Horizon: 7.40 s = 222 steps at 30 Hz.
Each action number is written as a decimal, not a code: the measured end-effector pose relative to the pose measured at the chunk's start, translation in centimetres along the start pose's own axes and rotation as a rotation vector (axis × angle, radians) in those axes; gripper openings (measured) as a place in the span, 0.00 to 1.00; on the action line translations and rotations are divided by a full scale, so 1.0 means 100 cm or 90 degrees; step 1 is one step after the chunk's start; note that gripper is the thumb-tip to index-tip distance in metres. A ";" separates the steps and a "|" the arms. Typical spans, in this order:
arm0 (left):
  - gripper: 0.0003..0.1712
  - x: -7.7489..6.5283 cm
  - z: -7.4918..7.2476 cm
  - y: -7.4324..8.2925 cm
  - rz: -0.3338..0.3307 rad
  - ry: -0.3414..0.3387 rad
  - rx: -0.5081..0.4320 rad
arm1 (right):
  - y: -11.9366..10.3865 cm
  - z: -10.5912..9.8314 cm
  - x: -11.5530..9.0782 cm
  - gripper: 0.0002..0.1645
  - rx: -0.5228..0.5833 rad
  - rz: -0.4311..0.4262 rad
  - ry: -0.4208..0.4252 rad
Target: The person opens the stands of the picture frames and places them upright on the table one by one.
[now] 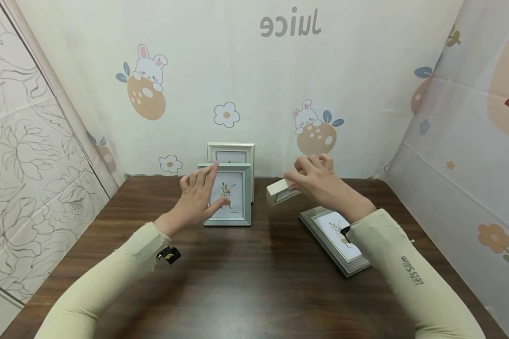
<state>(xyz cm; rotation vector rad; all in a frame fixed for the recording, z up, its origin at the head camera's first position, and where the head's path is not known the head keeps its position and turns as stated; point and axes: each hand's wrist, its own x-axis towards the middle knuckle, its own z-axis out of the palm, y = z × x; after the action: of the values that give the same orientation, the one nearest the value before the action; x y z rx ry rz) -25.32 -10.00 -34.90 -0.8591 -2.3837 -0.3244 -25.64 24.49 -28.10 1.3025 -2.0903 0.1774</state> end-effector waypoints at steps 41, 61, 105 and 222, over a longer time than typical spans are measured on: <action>0.46 0.035 -0.046 -0.003 0.021 0.006 0.031 | -0.026 -0.039 0.010 0.17 -0.086 -0.128 0.206; 0.35 0.068 -0.052 0.003 0.036 -0.033 0.014 | -0.029 -0.028 0.020 0.11 -0.097 -0.164 0.255; 0.26 0.084 -0.067 0.011 0.208 -0.094 0.070 | -0.047 -0.029 0.028 0.10 -0.055 -0.221 0.278; 0.41 0.031 0.001 0.035 0.117 0.033 0.008 | -0.002 -0.022 0.015 0.27 -0.061 0.140 0.062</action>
<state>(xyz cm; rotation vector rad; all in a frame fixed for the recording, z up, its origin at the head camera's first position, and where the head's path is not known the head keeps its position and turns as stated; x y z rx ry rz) -25.05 -5.73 -32.98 -1.0412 -2.2367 -0.2549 -24.90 24.17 -25.58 0.9873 -2.1280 0.2283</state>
